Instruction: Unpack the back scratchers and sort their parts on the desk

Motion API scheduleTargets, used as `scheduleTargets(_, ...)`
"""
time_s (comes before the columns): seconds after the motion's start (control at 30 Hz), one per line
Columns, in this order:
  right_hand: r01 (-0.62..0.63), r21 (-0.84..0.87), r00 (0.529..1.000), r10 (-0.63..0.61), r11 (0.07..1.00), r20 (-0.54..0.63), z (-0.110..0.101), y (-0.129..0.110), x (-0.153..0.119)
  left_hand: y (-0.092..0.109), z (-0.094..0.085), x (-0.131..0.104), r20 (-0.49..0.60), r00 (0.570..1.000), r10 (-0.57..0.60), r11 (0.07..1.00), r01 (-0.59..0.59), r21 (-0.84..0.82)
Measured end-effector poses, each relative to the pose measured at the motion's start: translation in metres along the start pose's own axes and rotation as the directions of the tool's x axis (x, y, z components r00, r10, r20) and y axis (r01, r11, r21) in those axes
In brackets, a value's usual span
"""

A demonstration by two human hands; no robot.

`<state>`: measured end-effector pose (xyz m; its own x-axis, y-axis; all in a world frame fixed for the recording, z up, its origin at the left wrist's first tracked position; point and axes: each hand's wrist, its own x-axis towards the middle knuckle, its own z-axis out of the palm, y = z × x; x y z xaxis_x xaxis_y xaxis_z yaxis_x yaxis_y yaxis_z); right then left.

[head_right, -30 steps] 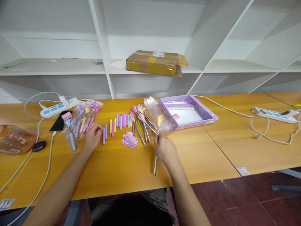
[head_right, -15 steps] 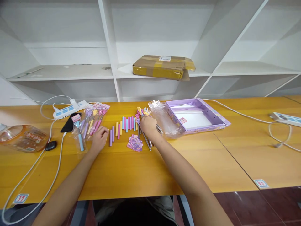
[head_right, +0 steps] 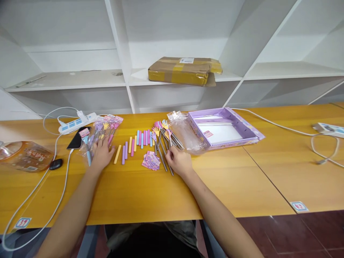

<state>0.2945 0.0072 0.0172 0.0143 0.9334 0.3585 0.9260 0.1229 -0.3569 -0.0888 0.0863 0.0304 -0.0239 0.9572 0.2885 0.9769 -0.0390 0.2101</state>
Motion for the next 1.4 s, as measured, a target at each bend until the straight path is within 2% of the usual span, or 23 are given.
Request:
scheduleTargets(0.1, -0.034, 0.169, 0.996, 0.047, 0.985, -0.074, 0.001, 0.012, 0.001, -0.002, 0.002, 0.004, 0.048, 0.991, -0.129, 0.987, 0.123, 0.099)
scheduleTargets(0.23, -0.044, 0.314, 0.988, 0.087, 0.948, -0.126, -0.004, 0.014, 0.002, -0.001, 0.0, 0.01, 0.031, 0.98, -0.197, 0.973, 0.192, 0.127)
scheduleTargets(0.53, 0.011, 0.409, 0.993, 0.039, 0.912, -0.113, -0.008, 0.004, -0.002, -0.007, -0.017, 0.008, -0.033, 0.986, -0.165, 0.97, 0.168, 0.174)
scheduleTargets(0.7, 0.026, 0.429, 0.992, 0.029, 0.903, -0.12, -0.007, 0.002, -0.003, 0.001, -0.029, 0.003, -0.094, 0.98, -0.174, 0.972, 0.186, 0.144)
scheduleTargets(0.8, 0.027, 0.433, 0.993, 0.025, 0.901, -0.114, -0.007, 0.002, -0.004, 0.004, -0.031, 0.002, -0.122, 0.978, -0.171, 0.972, 0.188, 0.142)
scheduleTargets(1.0, 0.006, 0.441, 0.998, 0.026, 0.898, -0.065, -0.003, 0.004, -0.002, -0.006, -0.017, 0.005, 0.021, 0.992, -0.128, 0.966, 0.119, 0.231)
scheduleTargets(1.07, 0.006, 0.438, 0.999, 0.017, 0.899, -0.049, -0.002, 0.004, -0.002, -0.008, -0.015, 0.006, 0.036, 0.994, -0.103, 0.966, 0.091, 0.241)
scheduleTargets(1.17, 0.004, 0.44, 1.0, 0.004, 0.898, -0.016, -0.002, 0.003, -0.002, -0.006, -0.018, 0.007, 0.001, 0.996, -0.091, 0.967, 0.088, 0.241)
scheduleTargets(1.23, -0.011, 0.448, 1.0, 0.011, 0.894, 0.002, -0.002, 0.003, -0.002, -0.001, -0.025, 0.006, -0.045, 0.995, -0.093, 0.97, 0.101, 0.222)
scheduleTargets(1.3, -0.032, 0.476, 0.999, 0.035, 0.879, 0.001, -0.001, 0.002, -0.001, 0.009, -0.035, 0.002, -0.046, 0.997, -0.059, 0.984, 0.066, 0.168)
scheduleTargets(1.33, -0.041, 0.506, 0.999, 0.051, 0.862, -0.006, 0.0, 0.001, 0.0, 0.016, -0.039, -0.003, -0.021, 1.0, -0.021, 0.993, 0.023, 0.117)
scheduleTargets(1.4, -0.054, 0.615, 0.996, 0.083, 0.787, -0.019, 0.003, 0.001, 0.002, 0.032, -0.046, -0.014, 0.08, 0.989, 0.127, 0.991, -0.123, -0.049)
